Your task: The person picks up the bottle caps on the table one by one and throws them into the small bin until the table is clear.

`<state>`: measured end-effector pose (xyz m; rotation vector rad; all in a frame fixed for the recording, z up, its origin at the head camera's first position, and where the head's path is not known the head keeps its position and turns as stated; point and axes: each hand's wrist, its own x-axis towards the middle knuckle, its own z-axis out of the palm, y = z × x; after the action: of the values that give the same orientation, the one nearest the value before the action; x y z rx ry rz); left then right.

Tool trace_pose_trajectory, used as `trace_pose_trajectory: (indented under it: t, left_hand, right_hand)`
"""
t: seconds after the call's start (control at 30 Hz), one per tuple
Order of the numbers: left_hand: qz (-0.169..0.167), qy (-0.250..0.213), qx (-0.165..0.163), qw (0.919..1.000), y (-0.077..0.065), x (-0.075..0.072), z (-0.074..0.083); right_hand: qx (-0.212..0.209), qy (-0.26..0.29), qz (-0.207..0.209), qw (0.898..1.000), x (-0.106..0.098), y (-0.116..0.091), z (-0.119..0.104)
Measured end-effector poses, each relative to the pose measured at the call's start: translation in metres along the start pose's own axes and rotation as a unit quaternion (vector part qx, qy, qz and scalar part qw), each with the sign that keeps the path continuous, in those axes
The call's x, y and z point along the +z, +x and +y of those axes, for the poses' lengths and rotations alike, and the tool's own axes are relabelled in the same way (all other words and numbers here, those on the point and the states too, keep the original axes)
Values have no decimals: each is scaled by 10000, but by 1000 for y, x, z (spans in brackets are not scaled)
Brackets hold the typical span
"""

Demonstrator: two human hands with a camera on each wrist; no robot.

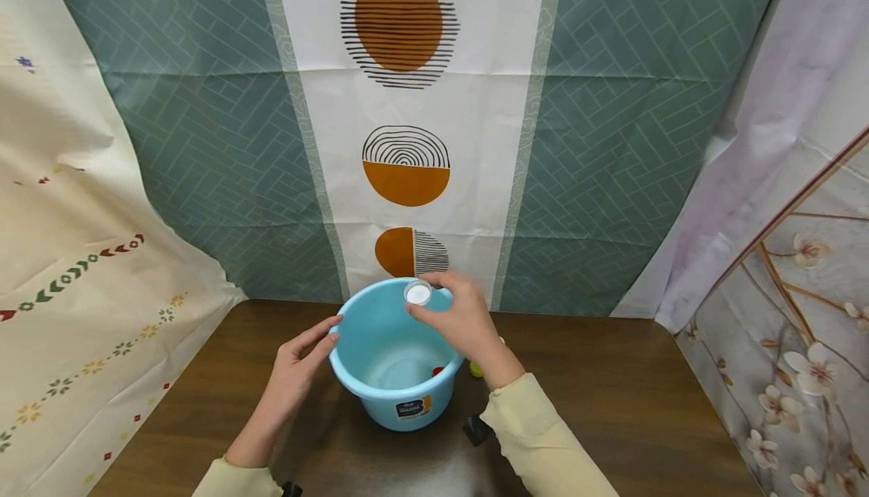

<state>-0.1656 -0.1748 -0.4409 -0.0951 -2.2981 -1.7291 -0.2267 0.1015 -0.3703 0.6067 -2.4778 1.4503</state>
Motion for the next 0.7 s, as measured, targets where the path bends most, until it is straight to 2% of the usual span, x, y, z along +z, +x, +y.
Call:
trace_pose_trajectory:
  t: [0.17,0.47,0.7]
  left_hand:
    - [-62,56,40,10000,-1,0,3]
    - [-134,-93,-51,9999,-9,-2,33]
    - [-135,-68,-130,9998,-9,-2,35]
  right_hand:
    - [-65,-95,-72,9999,7,0,-2]
    - [50,-120,-245,9996,17,2,-6]
    - [125,-141,-331,9993,23,4,-7]
